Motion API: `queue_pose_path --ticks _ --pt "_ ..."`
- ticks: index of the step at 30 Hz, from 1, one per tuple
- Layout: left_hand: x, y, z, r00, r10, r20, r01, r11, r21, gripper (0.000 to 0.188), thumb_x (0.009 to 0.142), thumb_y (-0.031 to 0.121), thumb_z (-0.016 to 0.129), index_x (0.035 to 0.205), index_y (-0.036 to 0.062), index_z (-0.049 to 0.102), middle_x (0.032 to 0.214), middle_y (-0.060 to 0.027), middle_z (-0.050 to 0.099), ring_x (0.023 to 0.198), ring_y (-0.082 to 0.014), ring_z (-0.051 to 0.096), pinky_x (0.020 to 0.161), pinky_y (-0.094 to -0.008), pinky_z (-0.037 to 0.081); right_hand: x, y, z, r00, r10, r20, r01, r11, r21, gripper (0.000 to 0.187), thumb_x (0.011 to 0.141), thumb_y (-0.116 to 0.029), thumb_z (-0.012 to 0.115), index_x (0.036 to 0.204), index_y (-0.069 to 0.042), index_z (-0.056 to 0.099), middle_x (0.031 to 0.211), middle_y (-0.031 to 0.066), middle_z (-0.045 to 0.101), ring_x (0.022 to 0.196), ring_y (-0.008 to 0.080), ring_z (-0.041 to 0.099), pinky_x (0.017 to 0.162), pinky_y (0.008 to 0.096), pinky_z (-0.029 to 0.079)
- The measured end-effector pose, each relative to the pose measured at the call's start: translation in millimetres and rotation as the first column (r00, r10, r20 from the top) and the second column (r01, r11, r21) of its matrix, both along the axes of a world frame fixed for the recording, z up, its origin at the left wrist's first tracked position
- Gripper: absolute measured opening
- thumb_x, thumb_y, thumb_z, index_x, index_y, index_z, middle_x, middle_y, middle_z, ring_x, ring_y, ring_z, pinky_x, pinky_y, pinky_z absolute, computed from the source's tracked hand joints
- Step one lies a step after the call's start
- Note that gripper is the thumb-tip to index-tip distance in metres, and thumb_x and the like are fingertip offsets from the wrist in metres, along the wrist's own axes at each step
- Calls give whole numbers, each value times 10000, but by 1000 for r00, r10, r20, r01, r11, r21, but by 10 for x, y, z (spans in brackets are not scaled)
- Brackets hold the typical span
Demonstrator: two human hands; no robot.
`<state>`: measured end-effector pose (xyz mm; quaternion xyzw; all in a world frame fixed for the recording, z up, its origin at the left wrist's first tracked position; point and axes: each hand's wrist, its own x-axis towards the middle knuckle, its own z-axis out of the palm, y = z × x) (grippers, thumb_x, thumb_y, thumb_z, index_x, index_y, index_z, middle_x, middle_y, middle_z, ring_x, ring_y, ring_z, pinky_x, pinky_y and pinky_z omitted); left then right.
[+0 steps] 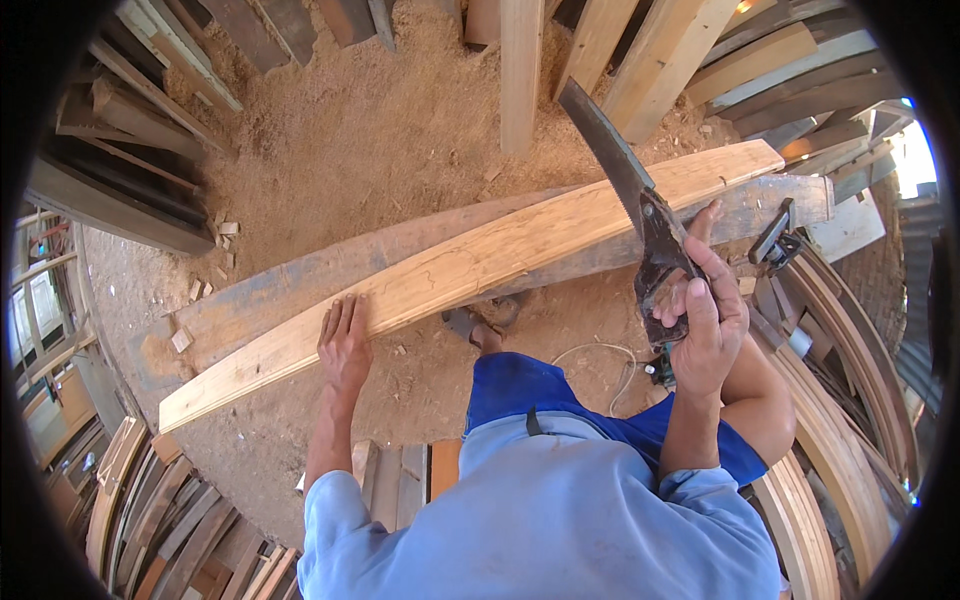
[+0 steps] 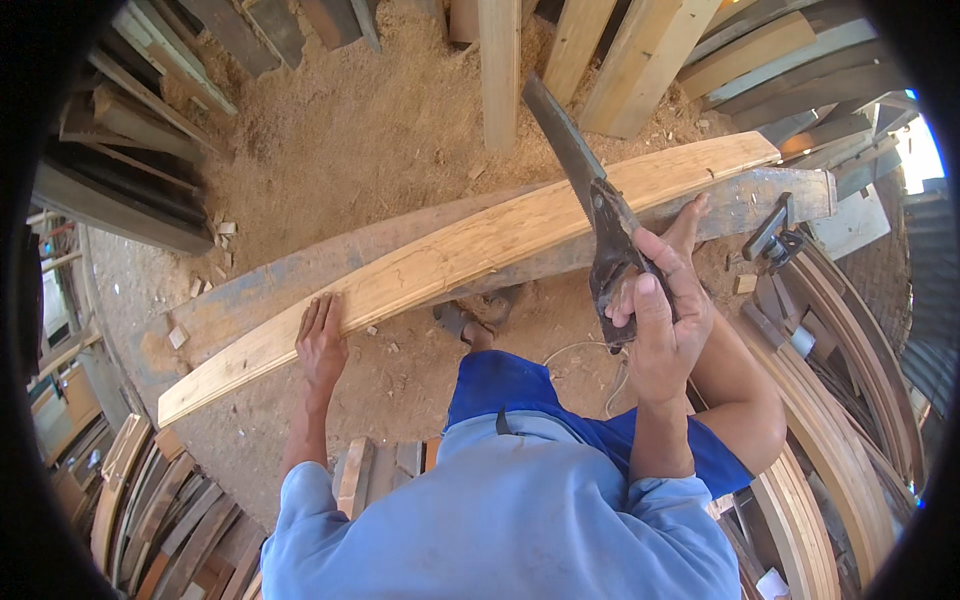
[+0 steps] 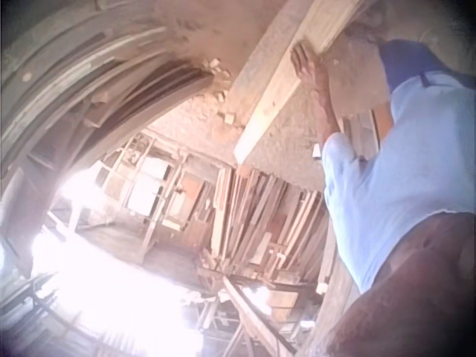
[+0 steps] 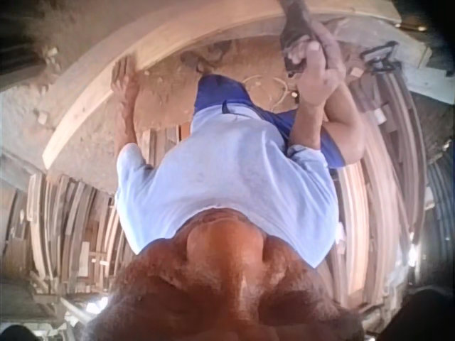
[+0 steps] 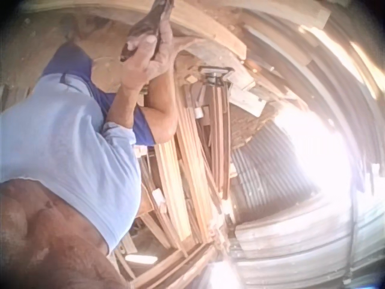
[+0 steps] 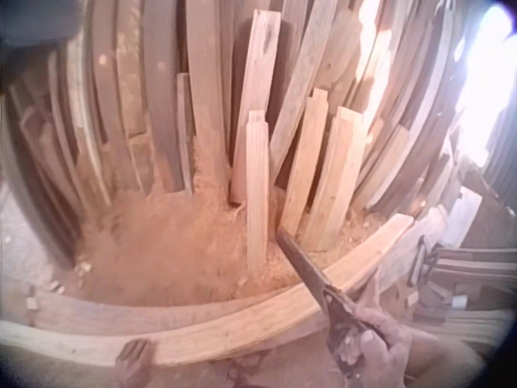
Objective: The person saws a long wooden board by hand using a hand saw, then moves it to a stack and handles another curved wooden component.
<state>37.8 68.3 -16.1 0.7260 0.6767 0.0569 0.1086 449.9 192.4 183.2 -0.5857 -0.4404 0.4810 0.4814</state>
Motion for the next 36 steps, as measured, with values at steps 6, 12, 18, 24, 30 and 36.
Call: queue_pose_path --ticks 6,12,18,24,30,36 --pt "8 0 17 1000 6 -5 -6 1000 1 581 777 -66 605 1349 39 610 1345 -196 633 1243 -411 601 1085 -496 461 25 87 -76 998 -40 -58 39 999 -24 413 1025 -161 558 1358 82 541 738 23 538 633 98 509 616 260 457" --pt "4 -4 -3 1000 4 -19 -5 1000 -13 607 755 -64 625 1352 44 608 1350 -188 633 1238 -404 607 1078 -494 468 63 120 -143 993 -81 -80 78 996 -46 414 1022 -157 562 1359 83 540 734 21 532 631 98 514 615 258 458" --pt "-25 6 69 1000 -2 -17 2 1000 -31 598 744 -46 651 1335 34 608 1321 -190 646 1216 -405 618 1063 -483 482 66 89 -158 993 -65 -100 65 998 -1 399 1019 -154 564 1340 82 557 740 21 542 622 94 512 598 253 455" --pt "-86 398 156 998 -14 58 30 958 -284 549 766 46 692 1306 98 611 1178 -176 701 1036 -376 685 911 -475 545 86 56 153 990 -103 -93 103 995 -7 376 1009 -133 562 1317 84 566 734 20 579 629 76 534 591 232 461" --pt "488 944 20 987 -158 40 161 899 -407 513 791 167 673 1301 154 614 972 -181 736 926 -378 707 815 -500 555 104 -29 459 981 -88 -174 114 983 144 362 1001 -108 576 1321 60 570 753 6 586 653 50 527 592 213 442" --pt "1964 1422 -12 957 -265 114 288 851 -440 581 813 239 706 1357 112 547 1044 -230 716 999 -416 688 873 -502 539 33 -171 498 981 -89 -175 121 976 183 357 1000 -80 568 1324 70 562 788 2 586 663 50 528 601 214 452"
